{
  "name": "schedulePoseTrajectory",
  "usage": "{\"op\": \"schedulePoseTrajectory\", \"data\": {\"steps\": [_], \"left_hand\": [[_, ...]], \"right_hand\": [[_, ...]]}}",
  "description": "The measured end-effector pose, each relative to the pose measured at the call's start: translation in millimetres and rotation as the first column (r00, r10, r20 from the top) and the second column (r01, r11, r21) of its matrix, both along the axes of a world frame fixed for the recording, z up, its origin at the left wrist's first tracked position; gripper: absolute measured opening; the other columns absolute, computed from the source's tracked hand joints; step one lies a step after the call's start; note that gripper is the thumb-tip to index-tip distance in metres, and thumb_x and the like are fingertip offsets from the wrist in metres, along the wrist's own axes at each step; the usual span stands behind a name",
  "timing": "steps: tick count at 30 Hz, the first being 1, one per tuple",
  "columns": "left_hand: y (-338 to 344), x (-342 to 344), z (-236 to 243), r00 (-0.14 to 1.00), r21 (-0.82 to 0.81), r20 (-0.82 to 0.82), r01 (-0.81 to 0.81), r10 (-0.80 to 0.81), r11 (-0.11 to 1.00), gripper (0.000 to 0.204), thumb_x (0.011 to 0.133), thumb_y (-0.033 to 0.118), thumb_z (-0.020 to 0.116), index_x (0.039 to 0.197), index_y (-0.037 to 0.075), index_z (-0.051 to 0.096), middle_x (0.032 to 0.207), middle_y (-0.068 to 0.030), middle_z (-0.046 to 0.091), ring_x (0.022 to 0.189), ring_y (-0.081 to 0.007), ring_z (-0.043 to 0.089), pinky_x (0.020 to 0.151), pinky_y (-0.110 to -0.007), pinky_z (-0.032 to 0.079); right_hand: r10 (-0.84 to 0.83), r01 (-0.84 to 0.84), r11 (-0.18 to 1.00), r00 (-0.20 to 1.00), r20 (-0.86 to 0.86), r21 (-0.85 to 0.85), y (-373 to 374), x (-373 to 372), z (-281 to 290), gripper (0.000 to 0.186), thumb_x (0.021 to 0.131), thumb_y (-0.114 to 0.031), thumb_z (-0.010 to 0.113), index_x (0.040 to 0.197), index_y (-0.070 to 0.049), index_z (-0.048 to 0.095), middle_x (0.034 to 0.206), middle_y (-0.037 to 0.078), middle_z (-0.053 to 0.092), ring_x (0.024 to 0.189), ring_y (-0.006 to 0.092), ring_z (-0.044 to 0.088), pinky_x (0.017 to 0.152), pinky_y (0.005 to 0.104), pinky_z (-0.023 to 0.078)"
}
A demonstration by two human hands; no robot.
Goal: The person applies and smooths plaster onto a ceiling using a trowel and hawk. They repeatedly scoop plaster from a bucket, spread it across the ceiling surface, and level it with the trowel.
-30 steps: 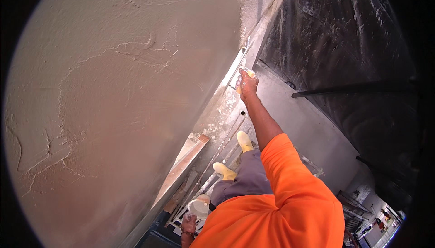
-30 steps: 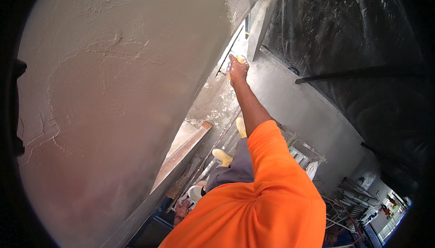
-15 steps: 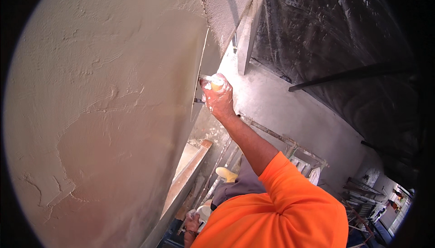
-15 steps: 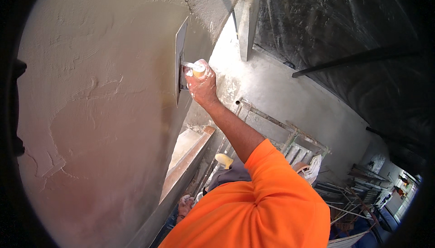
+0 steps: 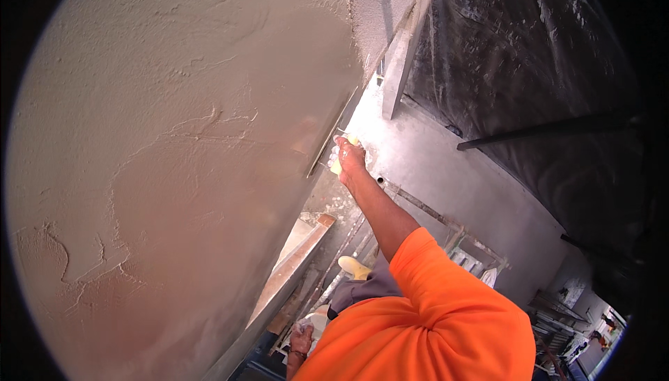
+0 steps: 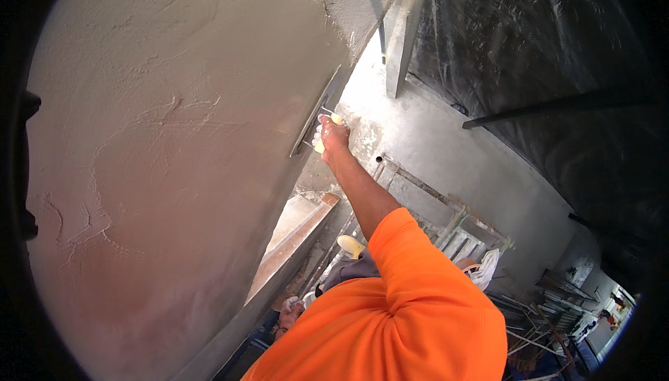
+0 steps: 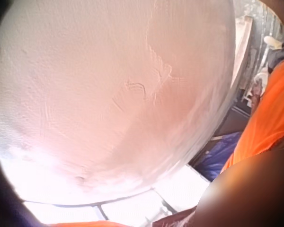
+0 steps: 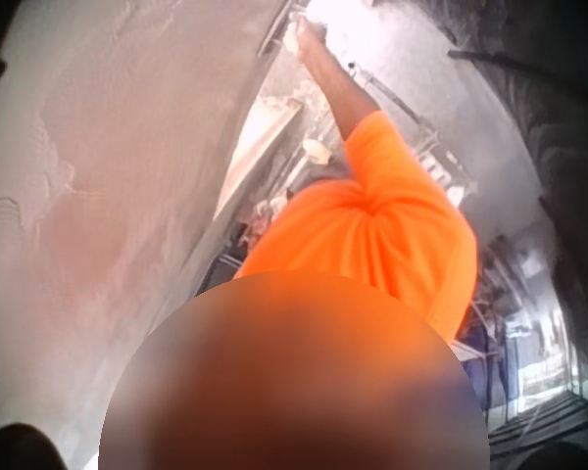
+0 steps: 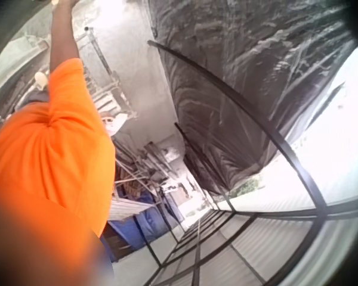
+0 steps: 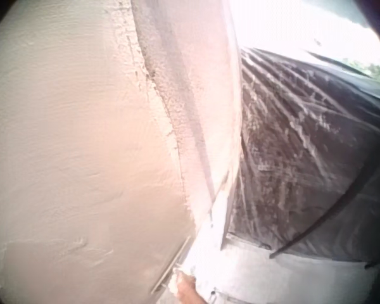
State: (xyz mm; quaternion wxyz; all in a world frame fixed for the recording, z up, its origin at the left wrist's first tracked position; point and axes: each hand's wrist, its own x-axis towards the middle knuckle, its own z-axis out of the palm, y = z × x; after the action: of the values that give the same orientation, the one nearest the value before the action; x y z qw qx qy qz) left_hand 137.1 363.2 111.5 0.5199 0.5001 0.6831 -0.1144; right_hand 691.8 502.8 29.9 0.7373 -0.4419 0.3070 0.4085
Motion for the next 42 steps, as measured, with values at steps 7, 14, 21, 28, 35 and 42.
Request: {"op": "schedulePoseTrajectory", "data": {"steps": [7,14,21,28,35,42], "left_hand": [[-0.5,-22.2,-30.9,0.999,-0.022,0.039,0.003,-0.002,1.000,0.044,0.092,0.031,0.070,0.125,0.005,0.057,0.088,-0.0036,0.063,0.061,-0.0111,0.053,0.052,-0.028,0.046],[8.2,-28.2,-53.1,0.996,0.003,0.052,-0.070,0.070,0.998,0.041,0.093,0.030,0.070,0.125,0.006,0.057,0.091,-0.0022,0.063,0.065,-0.0111,0.055,0.056,-0.028,0.048],[-16.6,-44.5,-23.4,0.991,-0.074,-0.007,-0.130,0.130,0.989,0.045,0.094,0.028,0.069,0.127,0.002,0.053,0.096,-0.0051,0.065,0.067,-0.0110,0.057,0.056,-0.027,0.049],[-54.4,-69.5,-6.6,0.962,-0.245,-0.244,-0.185,0.125,0.952,0.055,0.094,0.032,0.070,0.136,0.003,0.050,0.117,-0.0098,0.066,0.102,-0.0191,0.066,0.073,-0.034,0.055],[-39.0,-54.7,8.1,0.981,-0.215,-0.182,-0.111,0.072,0.970,0.058,0.096,0.032,0.067,0.139,-0.001,0.047,0.128,-0.0130,0.064,0.111,-0.0204,0.064,0.082,-0.032,0.056],[-14.2,-85.1,5.1,0.978,-0.197,-0.191,-0.123,0.085,0.973,0.053,0.095,0.030,0.067,0.138,0.003,0.049,0.125,-0.0105,0.064,0.110,-0.0180,0.064,0.082,-0.032,0.056]], "right_hand": [[-0.045,0.012,0.984,0.981,0.187,0.176,-10.9,6.1,131.0,0.018,0.089,-0.014,0.072,0.098,-0.010,0.057,0.064,0.002,0.049,0.050,0.0165,0.050,0.043,0.0346,0.044],[-0.187,-0.005,0.927,0.861,0.473,0.376,-63.6,68.5,127.2,0.007,0.092,-0.010,0.066,0.093,-0.009,0.058,0.066,0.002,0.053,0.050,0.0140,0.052,0.045,0.0313,0.046],[0.153,0.106,0.836,0.897,0.414,-0.539,-55.9,57.0,-94.6,0.017,0.087,-0.015,0.076,0.094,-0.007,0.064,0.071,0.001,0.062,0.053,0.0135,0.056,0.047,0.0311,0.047],[0.349,0.153,0.885,0.408,0.844,-0.440,-10.7,123.4,-173.3,0.026,0.090,-0.025,0.076,0.101,-0.002,0.069,0.091,0.005,0.071,0.078,0.0179,0.067,0.070,0.0317,0.055],[0.555,0.300,0.806,-0.087,0.827,-0.510,-10.2,93.8,-171.2,0.020,0.086,-0.017,0.075,0.091,-0.001,0.065,0.080,0.009,0.068,0.075,0.0218,0.067,0.076,0.0338,0.054],[0.308,0.076,0.937,0.273,0.911,-0.340,-12.1,-40.9,-146.0,0.011,0.086,-0.013,0.073,0.093,-0.005,0.068,0.086,0.009,0.068,0.083,0.0246,0.069,0.079,0.0347,0.056]]}}
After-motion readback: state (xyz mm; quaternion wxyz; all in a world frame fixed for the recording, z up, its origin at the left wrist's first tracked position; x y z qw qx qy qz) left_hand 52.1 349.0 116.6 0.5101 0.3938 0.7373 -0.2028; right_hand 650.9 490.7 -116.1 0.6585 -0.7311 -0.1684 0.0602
